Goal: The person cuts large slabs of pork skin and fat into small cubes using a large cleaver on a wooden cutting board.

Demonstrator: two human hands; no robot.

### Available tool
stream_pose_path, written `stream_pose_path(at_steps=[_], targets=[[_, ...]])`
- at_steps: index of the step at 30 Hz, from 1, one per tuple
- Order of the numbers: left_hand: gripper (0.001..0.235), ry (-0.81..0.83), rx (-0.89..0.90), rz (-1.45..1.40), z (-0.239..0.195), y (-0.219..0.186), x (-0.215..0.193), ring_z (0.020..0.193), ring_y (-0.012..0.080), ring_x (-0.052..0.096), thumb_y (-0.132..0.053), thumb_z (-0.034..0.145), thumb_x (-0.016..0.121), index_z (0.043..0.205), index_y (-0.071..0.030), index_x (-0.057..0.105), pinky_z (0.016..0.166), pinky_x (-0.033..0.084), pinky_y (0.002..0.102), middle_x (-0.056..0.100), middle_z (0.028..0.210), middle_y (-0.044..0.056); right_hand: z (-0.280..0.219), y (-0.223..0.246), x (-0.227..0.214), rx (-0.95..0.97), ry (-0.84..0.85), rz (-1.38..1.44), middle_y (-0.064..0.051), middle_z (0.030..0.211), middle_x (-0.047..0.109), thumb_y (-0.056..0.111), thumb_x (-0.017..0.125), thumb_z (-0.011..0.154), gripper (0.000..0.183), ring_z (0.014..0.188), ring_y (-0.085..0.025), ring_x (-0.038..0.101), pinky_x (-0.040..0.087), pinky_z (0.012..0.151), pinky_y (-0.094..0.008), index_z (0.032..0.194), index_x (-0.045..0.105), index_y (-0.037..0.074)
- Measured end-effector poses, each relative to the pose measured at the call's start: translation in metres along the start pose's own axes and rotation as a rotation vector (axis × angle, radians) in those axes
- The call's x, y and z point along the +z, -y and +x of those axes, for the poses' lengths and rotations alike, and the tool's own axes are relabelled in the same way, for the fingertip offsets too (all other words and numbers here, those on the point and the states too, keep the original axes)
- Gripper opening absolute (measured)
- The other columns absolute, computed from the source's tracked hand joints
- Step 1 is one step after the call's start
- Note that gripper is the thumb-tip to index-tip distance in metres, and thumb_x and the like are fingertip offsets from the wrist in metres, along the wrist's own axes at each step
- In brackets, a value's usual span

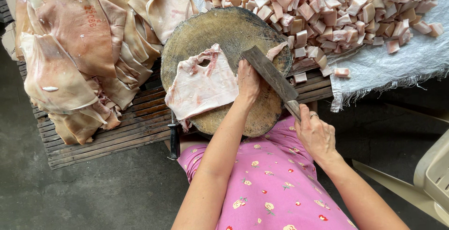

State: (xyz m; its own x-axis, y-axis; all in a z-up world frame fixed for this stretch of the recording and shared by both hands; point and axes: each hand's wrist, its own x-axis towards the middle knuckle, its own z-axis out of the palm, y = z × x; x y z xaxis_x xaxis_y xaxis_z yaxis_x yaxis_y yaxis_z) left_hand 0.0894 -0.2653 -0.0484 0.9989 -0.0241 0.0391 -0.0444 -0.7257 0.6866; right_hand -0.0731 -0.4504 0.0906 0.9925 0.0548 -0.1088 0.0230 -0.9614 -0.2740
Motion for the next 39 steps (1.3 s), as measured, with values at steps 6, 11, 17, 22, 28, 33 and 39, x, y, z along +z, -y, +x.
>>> stream_pose_path(at_steps=[6,11,17,22,28,33,39], targets=[[0.019,0.052,-0.094,-0.063,0.001,0.015,0.016,0.102,0.0261,0.055,0.0,0.103,0.05,0.113,-0.005,0.065,0.098,0.053,0.04,0.059,0.111,0.011,0.023,-0.002,0.007,0.002,0.091,-0.089,-0.021,0.078,0.071,0.023,0.07,0.091,0.045,0.061,-0.039,0.073,0.059,0.049,-0.046,0.126,0.05,0.003],[0.02,0.046,-0.084,-0.048,0.0,0.015,0.009,0.114,0.0322,0.054,-0.004,0.101,0.052,0.113,-0.001,0.068,0.104,0.049,0.048,0.059,0.119,0.019,0.066,0.007,0.024,-0.065,0.03,-0.103,-0.021,0.079,0.072,0.022,0.069,0.092,0.036,0.065,-0.037,0.074,0.06,0.052,-0.044,0.116,0.05,0.004],[0.034,0.108,0.056,0.099,-0.005,-0.018,-0.03,0.103,0.0302,0.055,-0.014,0.081,0.071,0.111,0.002,0.069,0.088,0.05,0.045,0.065,0.116,0.018,0.124,0.027,0.026,-0.105,0.077,0.042,-0.021,0.075,0.072,0.018,0.067,0.095,0.033,0.067,-0.04,0.074,0.061,0.058,-0.049,0.117,0.049,0.003],[0.046,0.253,-0.028,0.025,0.0,-0.034,-0.063,0.099,0.0269,0.06,-0.02,0.08,0.078,0.121,-0.004,0.063,0.089,0.049,0.045,0.065,0.109,0.013,0.116,0.022,-0.006,0.062,0.116,0.558,-0.019,0.074,0.072,0.026,0.065,0.099,0.038,0.062,-0.029,0.072,0.06,0.057,-0.043,0.124,0.054,0.0],[0.054,0.139,0.11,-0.023,0.029,-0.027,-0.042,0.099,0.0295,0.064,-0.022,0.081,0.079,0.128,-0.005,0.059,0.089,0.052,0.047,0.066,0.104,0.015,0.045,0.004,-0.04,0.228,-0.16,0.665,-0.012,0.067,0.069,0.023,0.07,0.099,0.04,0.056,-0.017,0.068,0.054,0.054,-0.035,0.126,0.059,-0.004],[0.025,0.186,0.221,0.154,0.064,-0.026,0.005,0.093,0.024,0.068,-0.02,0.098,0.067,0.118,-0.006,0.069,0.084,0.057,0.037,0.069,0.105,0.013,0.022,0.001,-0.047,0.436,-0.079,0.846,-0.007,0.064,0.067,0.023,0.069,0.098,0.038,0.049,-0.011,0.062,0.05,0.046,-0.029,0.124,0.059,-0.004],[0.03,0.61,-0.442,-0.723,0.075,0.005,-0.029,0.08,0.017,0.069,-0.024,0.104,0.055,0.12,-0.003,0.071,0.068,0.058,0.027,0.074,0.094,0.008,0.019,0.002,-0.038,0.467,0.003,0.812,-0.009,0.059,0.066,0.025,0.069,0.097,0.041,0.047,-0.013,0.062,0.05,0.047,-0.031,0.126,0.059,-0.002]])
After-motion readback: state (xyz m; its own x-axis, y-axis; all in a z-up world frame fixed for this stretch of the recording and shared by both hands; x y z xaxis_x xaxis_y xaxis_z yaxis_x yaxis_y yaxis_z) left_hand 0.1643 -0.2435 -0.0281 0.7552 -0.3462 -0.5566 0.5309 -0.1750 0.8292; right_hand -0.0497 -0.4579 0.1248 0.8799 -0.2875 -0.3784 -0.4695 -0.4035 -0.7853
